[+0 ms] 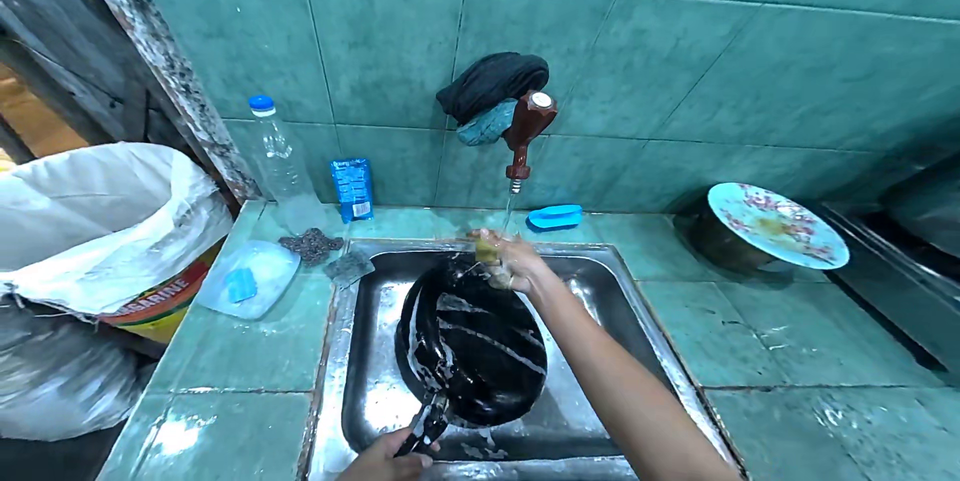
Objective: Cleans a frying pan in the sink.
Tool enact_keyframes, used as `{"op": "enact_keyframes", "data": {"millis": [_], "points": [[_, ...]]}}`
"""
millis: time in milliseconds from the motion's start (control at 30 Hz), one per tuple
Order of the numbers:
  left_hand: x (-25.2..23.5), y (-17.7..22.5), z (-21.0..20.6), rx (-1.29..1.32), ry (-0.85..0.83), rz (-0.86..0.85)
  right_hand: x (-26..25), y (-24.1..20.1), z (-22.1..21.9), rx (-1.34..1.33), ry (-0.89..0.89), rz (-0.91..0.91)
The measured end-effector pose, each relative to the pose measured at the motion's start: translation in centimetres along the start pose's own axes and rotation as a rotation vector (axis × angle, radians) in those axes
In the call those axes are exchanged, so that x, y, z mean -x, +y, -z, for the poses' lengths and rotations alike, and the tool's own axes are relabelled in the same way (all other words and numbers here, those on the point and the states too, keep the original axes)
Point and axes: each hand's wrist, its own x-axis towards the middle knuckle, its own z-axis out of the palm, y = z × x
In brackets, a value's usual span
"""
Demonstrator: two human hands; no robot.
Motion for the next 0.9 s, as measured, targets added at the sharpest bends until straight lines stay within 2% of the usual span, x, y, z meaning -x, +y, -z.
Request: {"op": "enact_keyframes", "data": {"millis": [133,300,400,500,567,733,900], "points": [[0.1,0.1,0.0,-0.018,0.003,0.005,0.5,0.1,-1.0,-0.134,0.112,0.037],[0.0,0.1,0.0,0.004,-0.007,0.013,0.9,-0.3,-1.3,-0.279,0.004,0.007],[0.0,0.1,0.1,0.011,-0.006,0.012,1.4,-0.5,-1.6,-0.16,-0.099,-0.014],[-0.1,0.2,0.1,0.014,-0.017,0.012,1.8,-0.1,-2.4,0.143,-0.221,0.056],[0.0,0.2,0.1,0.013,-0.016,0.014,3.0,0.5,-3.4,0.256,-0.247,0.116],[0.1,0.3,0.2,0.019,-0.015,0.018,5.5,2.4,-3.6,0.416,-0.153,0.18],[0.1,0.4,0.1,0.023,-0.018,-0.005,6.2,2.3,-0.6,0.6,0.142,0.109]]}}
